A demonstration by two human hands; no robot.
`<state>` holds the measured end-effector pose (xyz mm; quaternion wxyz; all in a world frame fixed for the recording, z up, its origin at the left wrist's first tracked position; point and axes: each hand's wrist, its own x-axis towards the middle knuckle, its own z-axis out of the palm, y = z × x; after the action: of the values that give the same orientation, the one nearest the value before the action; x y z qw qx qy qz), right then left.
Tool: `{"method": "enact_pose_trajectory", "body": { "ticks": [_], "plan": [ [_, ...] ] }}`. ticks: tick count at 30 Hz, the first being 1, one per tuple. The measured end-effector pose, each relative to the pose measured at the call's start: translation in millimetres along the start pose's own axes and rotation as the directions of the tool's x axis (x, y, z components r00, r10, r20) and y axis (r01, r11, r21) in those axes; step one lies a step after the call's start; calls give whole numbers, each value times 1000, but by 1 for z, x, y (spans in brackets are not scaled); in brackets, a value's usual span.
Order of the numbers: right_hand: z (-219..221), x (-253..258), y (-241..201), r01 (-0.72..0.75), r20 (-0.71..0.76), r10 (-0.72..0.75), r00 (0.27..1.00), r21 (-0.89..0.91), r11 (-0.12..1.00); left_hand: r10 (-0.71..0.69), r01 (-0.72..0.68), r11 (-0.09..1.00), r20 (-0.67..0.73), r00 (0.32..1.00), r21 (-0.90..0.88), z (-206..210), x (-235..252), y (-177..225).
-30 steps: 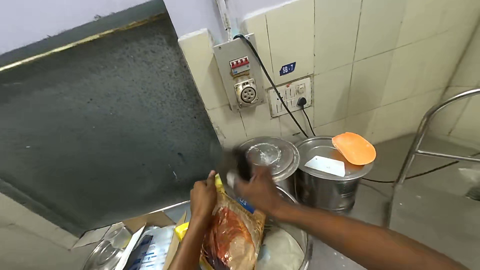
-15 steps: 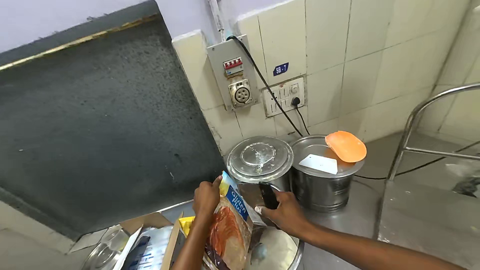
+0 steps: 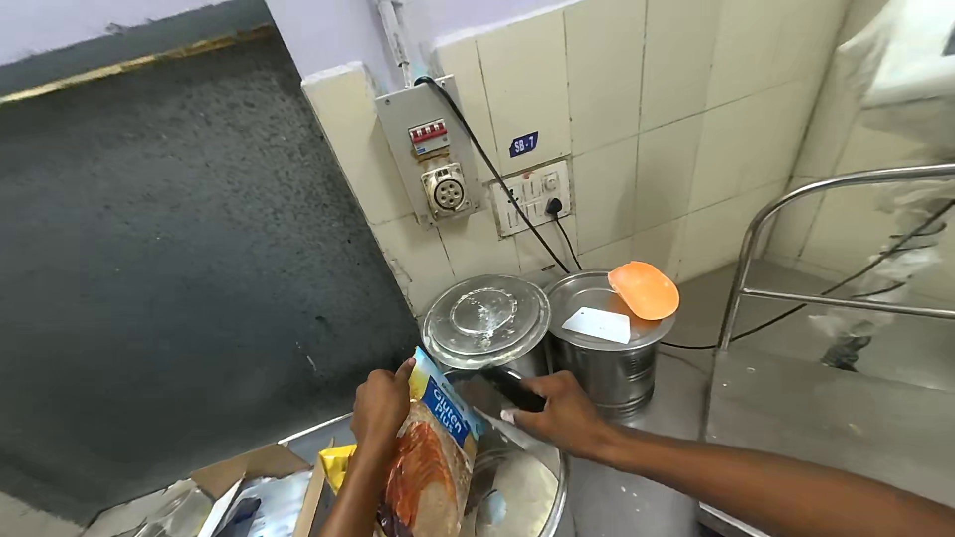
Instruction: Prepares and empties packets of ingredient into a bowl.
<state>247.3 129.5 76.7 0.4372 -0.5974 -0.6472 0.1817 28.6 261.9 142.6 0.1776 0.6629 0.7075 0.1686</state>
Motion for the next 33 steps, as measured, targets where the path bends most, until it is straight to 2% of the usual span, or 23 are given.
{"method": "enact_pose_trajectory", "body": {
  "ticks": [2, 3, 5, 8, 9, 10, 11, 13, 14, 15, 16, 17, 18, 19, 21, 22, 24, 25, 26, 28, 30, 32, 33],
  "plan": [
    [5, 2, 12, 121, -212, -114, 971, 22, 992, 8, -7, 1000, -3, 1000, 8, -1, 1, 2],
    [5, 1, 15, 129, -191, -122, 974, 23, 991, 3, -3, 1000, 0, 1000, 15, -1, 0, 2],
    [1, -1, 18, 65, -44, -65, 997, 16, 998, -3, 3, 999, 13, 1000, 37, 1, -1, 3],
    [5, 3, 32, 209, -228, -196, 954, 37, 977, 4, -4, 999, 13, 1000, 34, 0, 0, 4],
    [2, 3, 32, 200, -190, -192, 963, 22, 980, 3, -3, 999, 14, 1000, 33, 1, -1, 4],
    [-4, 2, 30, 141, -90, -140, 986, 5, 990, 3, -3, 999, 14, 1000, 34, 1, -2, 3],
    [-6, 3, 29, 103, -72, -103, 992, 2, 995, 6, -7, 999, 14, 1000, 33, 1, -3, 3],
    [-8, 7, 31, 94, -221, -84, 972, 38, 995, 27, -27, 999, 12, 1000, 23, -2, -4, 2],
    [-10, 8, 34, 88, -239, -73, 968, 54, 995, 30, -30, 999, 13, 999, 19, -3, -4, 2],
    [-13, 8, 37, 68, -170, -60, 984, 43, 997, 28, -28, 999, 14, 1000, 19, -2, -5, 1],
    [-18, 8, 37, 13, -38, -12, 999, 27, 1000, 21, -22, 999, 18, 1000, 24, -2, -5, 1],
    [-20, 10, 38, -24, 16, 24, 1000, 15, 1000, 15, -16, 999, 19, 1000, 29, -1, -5, 0],
    [-23, 15, 38, -36, -28, 36, 999, 19, 999, 10, -11, 999, 18, 1000, 31, -1, -5, 1],
    [-26, 23, 37, -1, -145, 4, 989, 23, 1000, 6, -7, 999, 19, 1000, 34, -1, -5, 2],
    [-35, 51, 33, 168, -380, -183, 907, -73, 983, 5, -6, 999, 26, 1000, 42, -1, -6, 3],
    [-41, 71, 33, 251, -401, -312, 861, -200, 947, 5, -6, 999, 31, 1000, 43, 0, -7, 4],
    [-45, 117, 42, 358, -287, -533, 796, -486, 797, 1, -3, 999, 38, 999, 54, 0, -8, 5],
    [-41, 138, 49, 378, -183, -573, 799, -589, 715, -2, 0, 998, 41, 999, 58, -1, -10, 7],
    [-36, 156, 58, 394, -57, -565, 823, -659, 641, -5, 3, 998, 41, 999, 62, -1, -12, 8],
    [-26, 182, 69, 424, 184, -434, 882, -711, 561, -16, 14, 998, 39, 999, 65, -1, -15, 10],
    [-18, 198, 71, 419, 341, -245, 908, -705, 572, -35, 32, 998, 48, 998, 58, -4, -16, 10],
    [-14, 199, 65, 359, 376, -117, 919, -679, 640, -49, 47, 998, 46, 998, 40, -8, -15, 6],
    [-14, 190, 62, 337, 348, -132, 928, -637, 693, -52, 51, 998, 41, 998, 34, -10, -15, 4]
  ]
}}
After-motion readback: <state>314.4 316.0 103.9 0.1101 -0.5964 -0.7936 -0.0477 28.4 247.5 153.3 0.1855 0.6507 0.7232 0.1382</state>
